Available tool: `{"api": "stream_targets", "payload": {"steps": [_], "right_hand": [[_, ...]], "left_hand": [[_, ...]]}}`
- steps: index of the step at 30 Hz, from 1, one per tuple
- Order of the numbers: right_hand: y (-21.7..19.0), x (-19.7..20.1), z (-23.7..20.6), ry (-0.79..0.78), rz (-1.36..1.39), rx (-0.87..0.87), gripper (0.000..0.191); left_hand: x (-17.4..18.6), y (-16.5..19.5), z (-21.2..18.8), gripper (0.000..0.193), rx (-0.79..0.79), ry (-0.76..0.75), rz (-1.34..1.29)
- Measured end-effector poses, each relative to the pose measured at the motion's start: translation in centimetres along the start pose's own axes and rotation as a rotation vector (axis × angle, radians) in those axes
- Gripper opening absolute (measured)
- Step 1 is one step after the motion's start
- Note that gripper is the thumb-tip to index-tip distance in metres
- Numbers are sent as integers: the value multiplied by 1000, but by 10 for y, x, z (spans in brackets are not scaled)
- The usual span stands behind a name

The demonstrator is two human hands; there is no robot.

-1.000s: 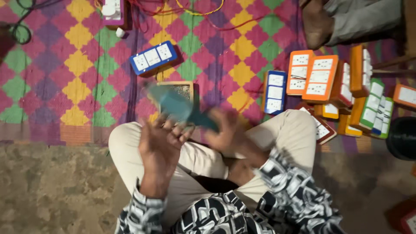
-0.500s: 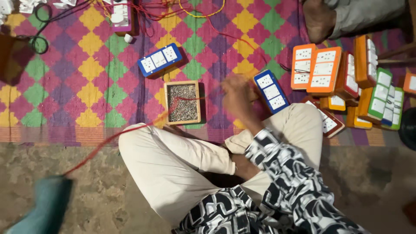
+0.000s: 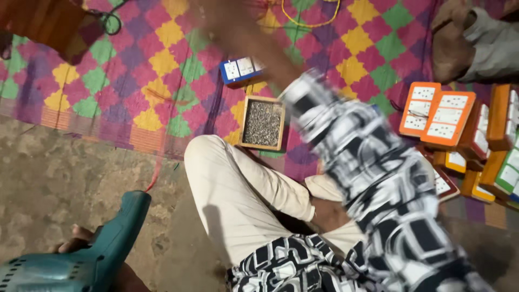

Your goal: The person sits on a mat and assembles multiple wooden electrical socket boxes. They insert screws into the sockets by hand and then use a corded drill to tighten them. The person handles several blue and orange socket boxes, placing them on the mat as they work.

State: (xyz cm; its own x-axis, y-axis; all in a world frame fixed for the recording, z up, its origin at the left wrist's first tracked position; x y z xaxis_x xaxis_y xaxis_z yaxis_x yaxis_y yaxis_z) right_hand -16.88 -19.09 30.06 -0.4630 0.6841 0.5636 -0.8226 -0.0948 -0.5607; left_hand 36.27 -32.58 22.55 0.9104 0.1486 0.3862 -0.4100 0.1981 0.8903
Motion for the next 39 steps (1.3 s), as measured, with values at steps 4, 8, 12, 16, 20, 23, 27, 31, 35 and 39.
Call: {"api": "stream_targets", "payload": {"steps": [4, 8, 12, 16, 20, 23, 27, 31, 35, 39], "right_hand": [[-184, -135, -2, -111, 242, 326, 60], [-200, -132, -104, -448, 486, 123, 46], [-136, -80, -204, -645, 526, -172, 32], [-73, -10, -291, -434, 438, -532, 29], [-36, 40, -381, -218, 561, -956, 31], [-13, 57, -419, -104, 590, -1051, 30], [31, 85, -457, 81, 625, -1135, 36], [84, 140, -486, -38, -197, -1099, 56], [126, 144, -505, -102, -296, -1265, 86], [135, 127, -502, -148, -372, -1257, 106]], "left_hand": [[17, -44, -10, 61, 21, 56, 149], [35, -69, -39, 62, -18, 63, 271], [30, -67, -67, 63, -102, -22, 347], [2, -47, -77, 86, -250, -44, 524], [-38, -50, -96, 105, -517, -490, 1114], [-65, -80, -112, 111, -476, -677, 1184], [-85, -123, -137, 110, -386, -729, 1101], [-79, -149, -151, 110, -442, -654, 904], [-69, -178, -153, 107, -411, -684, 988], [-73, -189, -129, 99, -465, -806, 1322]]}}
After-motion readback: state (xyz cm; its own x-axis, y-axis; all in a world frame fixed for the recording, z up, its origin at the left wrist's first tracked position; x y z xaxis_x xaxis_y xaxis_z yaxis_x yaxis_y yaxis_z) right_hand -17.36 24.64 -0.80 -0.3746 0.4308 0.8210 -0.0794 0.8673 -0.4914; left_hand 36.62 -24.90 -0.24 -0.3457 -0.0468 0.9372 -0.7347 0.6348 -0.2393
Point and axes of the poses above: each hand's wrist, its own z-axis towards the middle knuckle, its own x-axis out of the back of the hand, y = z × x, the point moved 6 cm from there along z, towards the middle knuckle, and after that the axes turned 14 degrees about z, right-handed, at the moved point
